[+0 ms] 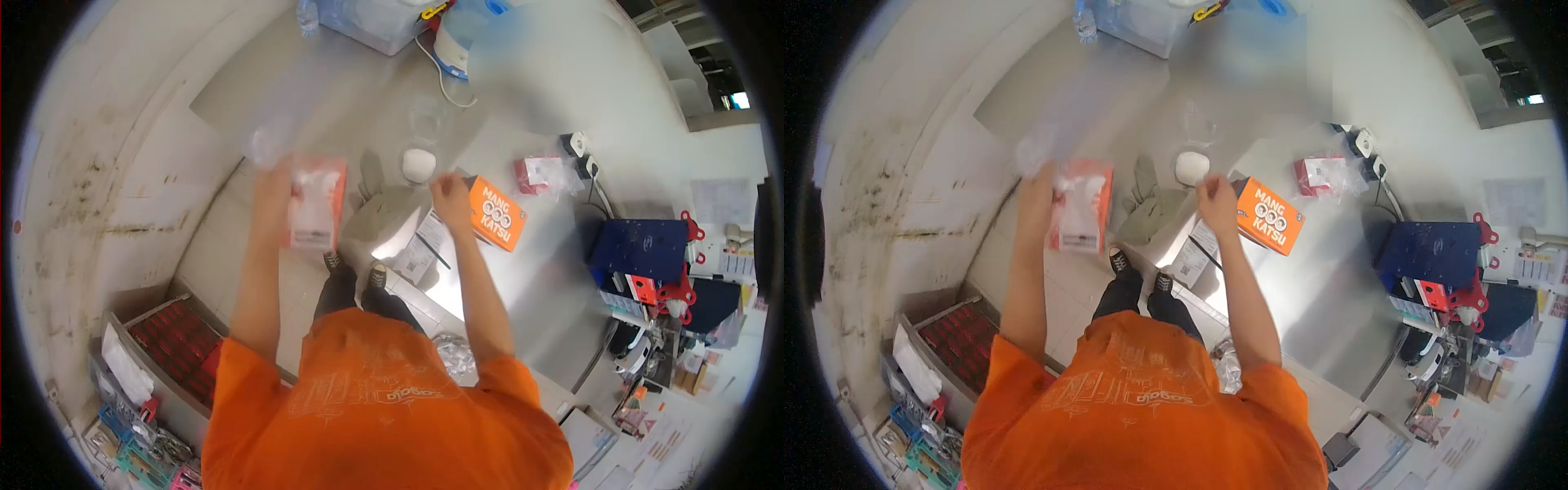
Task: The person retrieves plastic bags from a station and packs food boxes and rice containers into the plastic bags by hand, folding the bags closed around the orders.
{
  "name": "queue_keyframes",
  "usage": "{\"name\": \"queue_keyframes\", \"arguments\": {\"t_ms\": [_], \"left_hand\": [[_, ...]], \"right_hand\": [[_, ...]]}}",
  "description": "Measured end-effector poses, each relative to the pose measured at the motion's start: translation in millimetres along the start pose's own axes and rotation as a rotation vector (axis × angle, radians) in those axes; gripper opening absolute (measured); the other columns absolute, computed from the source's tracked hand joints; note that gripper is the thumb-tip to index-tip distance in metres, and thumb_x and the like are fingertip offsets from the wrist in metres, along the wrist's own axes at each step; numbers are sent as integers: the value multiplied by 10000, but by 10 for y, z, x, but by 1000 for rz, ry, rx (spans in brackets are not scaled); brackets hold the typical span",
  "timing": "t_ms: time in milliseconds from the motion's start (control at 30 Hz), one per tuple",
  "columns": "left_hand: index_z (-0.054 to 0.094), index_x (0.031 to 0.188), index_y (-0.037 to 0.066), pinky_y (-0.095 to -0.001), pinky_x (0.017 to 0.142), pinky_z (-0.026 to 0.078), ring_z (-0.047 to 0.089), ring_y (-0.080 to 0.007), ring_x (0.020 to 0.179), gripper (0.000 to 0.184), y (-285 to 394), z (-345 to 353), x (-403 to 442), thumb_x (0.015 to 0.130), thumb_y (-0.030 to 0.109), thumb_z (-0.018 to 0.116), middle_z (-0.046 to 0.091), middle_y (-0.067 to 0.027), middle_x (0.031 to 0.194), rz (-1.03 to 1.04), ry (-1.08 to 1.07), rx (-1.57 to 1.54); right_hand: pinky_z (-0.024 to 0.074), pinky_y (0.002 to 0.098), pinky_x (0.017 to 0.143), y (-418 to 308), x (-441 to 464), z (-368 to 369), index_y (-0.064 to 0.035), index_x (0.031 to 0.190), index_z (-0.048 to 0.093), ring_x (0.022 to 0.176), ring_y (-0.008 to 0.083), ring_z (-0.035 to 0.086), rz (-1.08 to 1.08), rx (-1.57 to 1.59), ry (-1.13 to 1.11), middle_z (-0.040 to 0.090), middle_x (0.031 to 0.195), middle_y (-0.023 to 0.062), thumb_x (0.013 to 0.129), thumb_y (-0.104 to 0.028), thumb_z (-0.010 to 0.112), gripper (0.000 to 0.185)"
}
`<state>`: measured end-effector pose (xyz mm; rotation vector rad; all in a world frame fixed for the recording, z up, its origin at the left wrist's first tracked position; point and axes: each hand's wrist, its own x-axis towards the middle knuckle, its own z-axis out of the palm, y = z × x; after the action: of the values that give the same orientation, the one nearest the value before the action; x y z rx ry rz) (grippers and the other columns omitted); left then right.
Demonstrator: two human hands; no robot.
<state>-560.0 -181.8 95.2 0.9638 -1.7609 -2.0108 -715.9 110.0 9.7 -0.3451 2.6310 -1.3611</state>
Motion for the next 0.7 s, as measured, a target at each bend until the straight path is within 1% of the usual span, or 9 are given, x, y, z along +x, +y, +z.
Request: {"name": "queue_keyframes", "arguments": {"t_ms": [100,167,300,400,467,500,533,600,700], "left_hand": [[575,1042,-32,-239,556,478,557,-120,624,415,-32,232,917,892,347,651,531,-32,700,-196,-59,129],[562,1069,-64,-258,618,505,578,-138,662,458,-143,380,1291,872,332,680,552,-51,754,-88,-51,101],[571,1156,-48,-351,688,527,623,-186,796,491,-457,339,1671,843,305,706,655,-126,926,121,-70,468],[556,1144,-40,-353,759,517,635,-235,868,409,-355,384,1060,855,218,687,643,-159,1007,591,216,579],[533,1217,2,-315,838,485,607,-213,898,421,-779,434,743,900,254,652,609,-118,1038,196,48,468],[545,1196,-21,-356,835,488,616,-273,932,426,-1047,587,714,886,247,660,621,-153,1032,249,-50,442],[556,1175,-44,-396,832,491,625,-333,967,432,-1334,783,666,872,241,669,634,-187,1026,302,-145,415],[561,1185,-48,-403,814,495,636,-329,923,478,-1791,1271,781,873,298,667,646,-184,1016,187,-197,454],[523,1223,-55,-335,751,515,643,-214,877,524,-1731,1615,861,900,335,657,640,-171,1109,91,-363,577]], "right_hand": [[513,358,796,527,1157,436,48,1171,543,881,279,655,-41,-218,235,645,1007,190,816,-266,713,503],[516,338,825,806,1818,659,83,1240,499,961,287,653,-111,-546,507,630,1073,220,825,-263,715,581],[499,364,797,1220,2347,726,15,1271,519,966,274,625,91,-378,285,606,1111,207,785,-165,702,550],[475,407,834,432,1987,79,-96,1303,522,1032,308,583,143,-184,-154,551,1200,203,744,-89,676,580],[467,434,895,185,1333,-120,-135,1338,492,1092,369,559,-75,-317,-200,504,1269,218,733,-37,638,630],[466,438,910,115,962,-171,-128,1344,484,1096,390,555,-247,-394,-186,490,1281,234,741,-6,607,627],[442,452,950,113,639,-101,-118,1357,461,1132,417,525,-198,-519,-225,464,1296,264,756,10,581,625],[382,474,1028,161,58,133,-63,1377,407,1199,462,459,-123,-582,-269,422,1313,319,808,12,538,589],[342,482,1058,254,-69,472,49,1362,357,1232,478,419,-74,-291,5,415,1309,344,885,-37,506,507]]}}
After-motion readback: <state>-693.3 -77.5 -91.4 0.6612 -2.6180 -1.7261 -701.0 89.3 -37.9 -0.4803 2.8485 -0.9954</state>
